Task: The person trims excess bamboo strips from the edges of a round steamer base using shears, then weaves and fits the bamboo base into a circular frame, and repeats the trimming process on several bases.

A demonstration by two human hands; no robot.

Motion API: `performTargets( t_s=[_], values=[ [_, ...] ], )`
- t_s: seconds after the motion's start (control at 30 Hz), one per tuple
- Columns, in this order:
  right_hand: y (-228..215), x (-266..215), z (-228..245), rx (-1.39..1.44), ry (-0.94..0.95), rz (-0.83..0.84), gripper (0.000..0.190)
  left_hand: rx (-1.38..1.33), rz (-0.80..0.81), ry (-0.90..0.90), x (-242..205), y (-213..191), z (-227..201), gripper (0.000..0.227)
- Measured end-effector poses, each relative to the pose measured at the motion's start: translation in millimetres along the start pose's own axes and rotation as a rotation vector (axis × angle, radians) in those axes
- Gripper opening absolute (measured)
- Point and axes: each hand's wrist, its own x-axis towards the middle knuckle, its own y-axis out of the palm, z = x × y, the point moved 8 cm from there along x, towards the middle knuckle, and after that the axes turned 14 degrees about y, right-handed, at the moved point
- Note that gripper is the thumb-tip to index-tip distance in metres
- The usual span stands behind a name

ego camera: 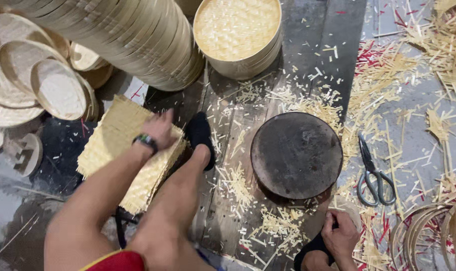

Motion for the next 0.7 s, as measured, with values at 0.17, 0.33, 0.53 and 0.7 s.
performTargets(
  t_s=[0.17, 0.33, 0.53, 0.7],
  values=[
    [0.7, -2.6, -2.6, -0.035, 0.047, 0.04, 0.012, -0.148, 0.197, -0.404, -111.2, 105.9, 25.7, 0.149],
    [7.2, -4.4, -11.3, -0.048, 0.026, 0.038, 0.013, -0.247, -0.168, -0.248, -127.8, 152.1, 40.7, 0.089],
    [8.6, -10.1, -15.0, 0.024, -0.044, 0.018, 0.014, -0.395, -0.622, -0.415, -185.0, 104.8, 65.8, 0.028],
    [10.8, -7.5, -19.6, 0.022, -0.031, 0.042, 0.014, -0.733, -0.722, -0.242, -174.5, 88.1, 86.5, 0.023]
  ],
)
